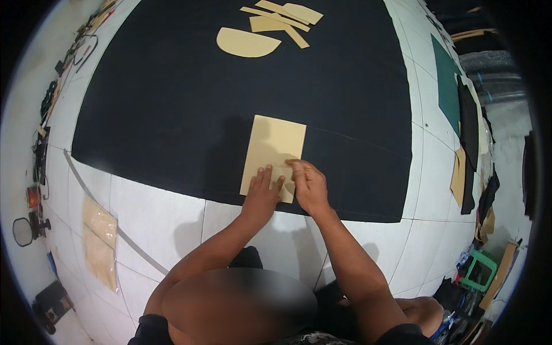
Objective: The person measures a piece of black material on the floor using a metal ruler and a pencil, removes paper templates from a plastic bag, and traces a template onto the material with a pencil.
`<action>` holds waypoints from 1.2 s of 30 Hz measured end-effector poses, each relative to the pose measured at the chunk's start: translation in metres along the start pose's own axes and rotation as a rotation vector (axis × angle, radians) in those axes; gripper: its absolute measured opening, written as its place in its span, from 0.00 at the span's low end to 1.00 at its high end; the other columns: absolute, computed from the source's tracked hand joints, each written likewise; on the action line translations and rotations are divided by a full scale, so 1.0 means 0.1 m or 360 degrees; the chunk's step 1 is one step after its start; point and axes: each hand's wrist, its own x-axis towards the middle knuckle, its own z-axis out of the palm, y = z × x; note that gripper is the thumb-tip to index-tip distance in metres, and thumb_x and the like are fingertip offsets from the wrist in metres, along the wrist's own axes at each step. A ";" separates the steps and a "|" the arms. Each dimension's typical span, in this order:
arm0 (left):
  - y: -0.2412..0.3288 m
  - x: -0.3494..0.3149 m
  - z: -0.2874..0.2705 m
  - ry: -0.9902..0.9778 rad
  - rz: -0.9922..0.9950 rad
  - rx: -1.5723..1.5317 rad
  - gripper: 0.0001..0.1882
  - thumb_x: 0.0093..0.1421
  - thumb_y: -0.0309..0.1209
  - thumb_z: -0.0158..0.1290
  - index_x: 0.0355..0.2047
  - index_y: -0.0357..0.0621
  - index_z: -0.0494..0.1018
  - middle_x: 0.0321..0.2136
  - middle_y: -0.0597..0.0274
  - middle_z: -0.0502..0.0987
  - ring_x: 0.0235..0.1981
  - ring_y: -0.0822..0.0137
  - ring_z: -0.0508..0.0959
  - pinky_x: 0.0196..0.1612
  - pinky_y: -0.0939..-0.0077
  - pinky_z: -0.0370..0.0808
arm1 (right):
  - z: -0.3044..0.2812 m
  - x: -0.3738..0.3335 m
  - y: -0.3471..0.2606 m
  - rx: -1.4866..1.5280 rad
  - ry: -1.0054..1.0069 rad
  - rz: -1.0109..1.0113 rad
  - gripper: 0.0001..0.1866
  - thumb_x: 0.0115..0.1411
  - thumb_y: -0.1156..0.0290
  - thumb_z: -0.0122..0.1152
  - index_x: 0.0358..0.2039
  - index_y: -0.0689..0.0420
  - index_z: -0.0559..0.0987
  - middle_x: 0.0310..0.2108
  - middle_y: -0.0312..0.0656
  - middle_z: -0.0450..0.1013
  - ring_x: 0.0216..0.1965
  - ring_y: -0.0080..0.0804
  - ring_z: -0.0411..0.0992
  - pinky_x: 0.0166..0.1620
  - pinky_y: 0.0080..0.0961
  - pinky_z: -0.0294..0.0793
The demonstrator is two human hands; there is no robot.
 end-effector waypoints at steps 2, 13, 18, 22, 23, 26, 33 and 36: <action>-0.03 0.05 0.04 -0.0106 -0.0090 -0.0117 0.30 0.64 0.31 0.55 0.67 0.47 0.65 0.68 0.36 0.58 0.69 0.40 0.61 0.68 0.47 0.61 | 0.16 0.05 -0.13 -0.0069 -0.0241 -0.0109 0.19 0.74 0.60 0.50 0.52 0.61 0.81 0.41 0.48 0.82 0.43 0.37 0.80 0.47 0.31 0.78; -0.07 -0.11 0.18 0.0397 0.0078 -0.0196 0.29 0.67 0.25 0.48 0.69 0.49 0.63 0.65 0.43 0.63 0.65 0.45 0.64 0.67 0.54 0.62 | 0.64 0.25 -0.24 -0.0292 -0.0867 -0.0522 0.12 0.66 0.67 0.59 0.43 0.59 0.84 0.43 0.46 0.81 0.47 0.44 0.78 0.55 0.38 0.75; -0.05 -0.10 0.17 0.0386 0.0061 -0.0286 0.30 0.67 0.25 0.47 0.69 0.52 0.63 0.66 0.43 0.63 0.65 0.45 0.64 0.67 0.53 0.62 | 0.66 0.28 -0.25 -0.0398 -0.0876 -0.0534 0.11 0.66 0.69 0.57 0.40 0.62 0.83 0.40 0.49 0.82 0.45 0.49 0.79 0.54 0.41 0.74; -0.07 -0.11 0.20 0.0331 0.0022 -0.0332 0.31 0.67 0.25 0.47 0.70 0.54 0.62 0.66 0.43 0.62 0.65 0.44 0.63 0.67 0.51 0.61 | 0.69 0.31 -0.21 -0.0427 -0.0913 -0.0528 0.11 0.65 0.70 0.57 0.39 0.62 0.84 0.39 0.51 0.82 0.44 0.51 0.79 0.53 0.42 0.73; -0.07 -0.11 0.20 0.0312 0.0022 -0.0302 0.31 0.67 0.25 0.47 0.71 0.54 0.62 0.67 0.42 0.62 0.65 0.44 0.64 0.67 0.51 0.61 | 0.70 0.31 -0.19 -0.0435 -0.0906 -0.0560 0.11 0.65 0.70 0.57 0.39 0.62 0.84 0.39 0.51 0.82 0.44 0.51 0.79 0.53 0.42 0.73; -0.06 -0.10 0.20 0.0362 0.0037 -0.0263 0.30 0.68 0.25 0.47 0.71 0.54 0.61 0.66 0.42 0.62 0.65 0.45 0.64 0.66 0.52 0.62 | 0.71 0.32 -0.16 -0.0452 -0.0883 -0.0625 0.10 0.64 0.70 0.58 0.38 0.62 0.84 0.38 0.50 0.82 0.43 0.51 0.79 0.53 0.42 0.73; -0.07 -0.11 0.21 0.0399 0.0004 -0.0492 0.29 0.68 0.26 0.48 0.69 0.49 0.63 0.63 0.42 0.65 0.64 0.44 0.65 0.66 0.52 0.62 | 0.71 0.35 -0.18 -0.0570 -0.0995 -0.0619 0.10 0.64 0.69 0.60 0.41 0.59 0.84 0.40 0.48 0.82 0.45 0.46 0.79 0.54 0.40 0.75; -0.08 -0.11 0.22 0.0358 0.0012 -0.0465 0.28 0.67 0.26 0.48 0.68 0.47 0.63 0.63 0.43 0.66 0.63 0.44 0.66 0.66 0.52 0.62 | 0.74 0.36 -0.21 -0.0640 -0.1001 -0.0666 0.09 0.64 0.69 0.61 0.40 0.60 0.84 0.39 0.48 0.82 0.45 0.46 0.79 0.53 0.40 0.75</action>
